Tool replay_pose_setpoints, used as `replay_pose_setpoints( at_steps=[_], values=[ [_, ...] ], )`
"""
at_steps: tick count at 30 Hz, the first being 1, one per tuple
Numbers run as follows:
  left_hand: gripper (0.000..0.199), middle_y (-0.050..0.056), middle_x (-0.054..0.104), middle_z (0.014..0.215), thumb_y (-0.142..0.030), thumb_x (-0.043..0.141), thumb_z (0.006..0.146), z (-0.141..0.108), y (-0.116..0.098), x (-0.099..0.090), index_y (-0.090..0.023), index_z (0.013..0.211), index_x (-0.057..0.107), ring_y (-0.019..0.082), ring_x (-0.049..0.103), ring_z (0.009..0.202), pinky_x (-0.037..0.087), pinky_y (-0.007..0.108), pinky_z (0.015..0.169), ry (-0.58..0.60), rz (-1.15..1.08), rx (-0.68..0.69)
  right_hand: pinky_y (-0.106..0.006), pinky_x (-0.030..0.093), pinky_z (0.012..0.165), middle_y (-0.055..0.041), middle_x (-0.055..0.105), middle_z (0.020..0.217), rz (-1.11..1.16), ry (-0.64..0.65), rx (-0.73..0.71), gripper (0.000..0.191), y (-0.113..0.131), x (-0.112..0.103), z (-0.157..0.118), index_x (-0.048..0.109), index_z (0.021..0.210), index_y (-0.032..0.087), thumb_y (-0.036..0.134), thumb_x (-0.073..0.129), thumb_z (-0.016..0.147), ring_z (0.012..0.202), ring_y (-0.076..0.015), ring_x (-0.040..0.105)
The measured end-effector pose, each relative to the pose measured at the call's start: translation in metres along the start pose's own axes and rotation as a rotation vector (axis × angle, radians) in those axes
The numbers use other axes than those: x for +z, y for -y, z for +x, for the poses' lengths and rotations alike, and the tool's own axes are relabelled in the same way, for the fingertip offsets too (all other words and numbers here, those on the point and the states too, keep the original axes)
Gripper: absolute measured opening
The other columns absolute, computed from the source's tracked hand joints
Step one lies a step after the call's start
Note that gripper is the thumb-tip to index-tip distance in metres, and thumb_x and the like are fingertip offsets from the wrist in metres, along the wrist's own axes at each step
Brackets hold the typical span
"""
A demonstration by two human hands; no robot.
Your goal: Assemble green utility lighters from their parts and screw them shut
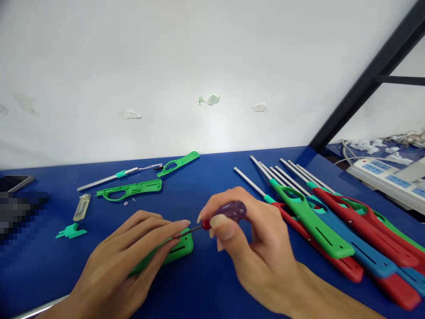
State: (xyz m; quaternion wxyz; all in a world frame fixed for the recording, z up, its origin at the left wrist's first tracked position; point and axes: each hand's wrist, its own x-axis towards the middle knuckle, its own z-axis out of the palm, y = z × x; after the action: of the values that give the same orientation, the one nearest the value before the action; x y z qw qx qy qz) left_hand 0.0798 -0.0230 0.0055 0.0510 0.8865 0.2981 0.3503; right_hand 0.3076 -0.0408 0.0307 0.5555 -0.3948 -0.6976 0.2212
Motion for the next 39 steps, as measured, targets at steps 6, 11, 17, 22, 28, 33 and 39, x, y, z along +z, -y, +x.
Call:
replay_pose_setpoints(
  at_steps=[6,11,17,22,28,33,39],
  values=[
    [0.029,-0.002,0.073,0.097,-0.009,0.059,0.101,0.011,-0.004,0.014,-0.023,0.124,0.066,0.011,0.065,0.083,0.053,0.021,0.077,-0.002,-0.113,-0.057,-0.018,0.045,0.049,0.0069,0.063,0.071,-0.092,0.062,-0.045,0.023,-0.001,-0.003,0.004,0.065,0.098,0.027,0.041,0.051,0.109,0.052,-0.0055,0.058],
    [0.032,-0.006,0.075,0.096,-0.013,0.062,0.099,0.008,-0.007,0.013,-0.028,0.127,0.065,0.006,0.072,0.080,0.054,0.012,0.073,-0.026,-0.080,-0.114,-0.017,0.046,0.052,0.0086,0.062,0.069,-0.063,0.077,-0.079,0.027,0.000,-0.003,0.005,0.065,0.098,0.026,0.047,0.052,0.108,0.054,-0.0044,0.058],
    [0.031,-0.013,0.077,0.091,-0.015,0.066,0.097,0.009,-0.003,0.005,-0.034,0.123,0.065,0.003,0.072,0.072,0.053,0.008,0.073,-0.044,-0.088,-0.166,-0.017,0.047,0.055,0.0071,0.066,0.077,0.000,0.125,-0.080,0.029,-0.003,-0.001,0.004,0.066,0.101,0.026,0.051,0.052,0.107,0.058,-0.0050,0.059],
    [0.029,-0.008,0.077,0.096,-0.014,0.065,0.098,0.009,0.000,0.005,-0.032,0.121,0.066,0.008,0.073,0.081,0.056,0.015,0.074,-0.023,-0.089,-0.124,-0.018,0.046,0.056,0.0055,0.069,0.080,0.011,0.164,-0.068,0.030,-0.006,-0.001,0.003,0.067,0.102,0.027,0.052,0.053,0.106,0.059,-0.0064,0.058],
    [0.032,-0.006,0.078,0.100,-0.012,0.066,0.098,0.009,0.004,0.009,-0.029,0.125,0.066,0.011,0.073,0.086,0.055,0.019,0.078,0.040,-0.121,-0.108,-0.021,0.047,0.057,0.0042,0.069,0.077,-0.043,0.219,-0.040,0.027,-0.005,0.000,0.003,0.067,0.100,0.027,0.050,0.054,0.106,0.059,-0.0089,0.058],
    [0.031,-0.007,0.076,0.100,-0.011,0.063,0.100,0.006,0.007,0.012,-0.030,0.125,0.065,0.008,0.072,0.086,0.053,0.016,0.079,0.072,-0.155,-0.108,-0.019,0.047,0.057,0.0057,0.069,0.079,-0.035,0.225,-0.021,0.017,-0.004,0.001,0.005,0.067,0.098,0.027,0.042,0.061,0.104,0.059,-0.0074,0.059],
    [0.033,-0.005,0.076,0.099,-0.009,0.055,0.101,0.003,0.006,0.010,-0.030,0.124,0.065,0.009,0.072,0.086,0.054,0.019,0.077,0.082,-0.172,-0.106,-0.015,0.044,0.056,0.0084,0.066,0.078,-0.014,0.221,0.014,0.007,-0.003,0.003,0.007,0.068,0.094,0.025,0.024,0.067,0.100,0.058,-0.0040,0.056]
  ],
)
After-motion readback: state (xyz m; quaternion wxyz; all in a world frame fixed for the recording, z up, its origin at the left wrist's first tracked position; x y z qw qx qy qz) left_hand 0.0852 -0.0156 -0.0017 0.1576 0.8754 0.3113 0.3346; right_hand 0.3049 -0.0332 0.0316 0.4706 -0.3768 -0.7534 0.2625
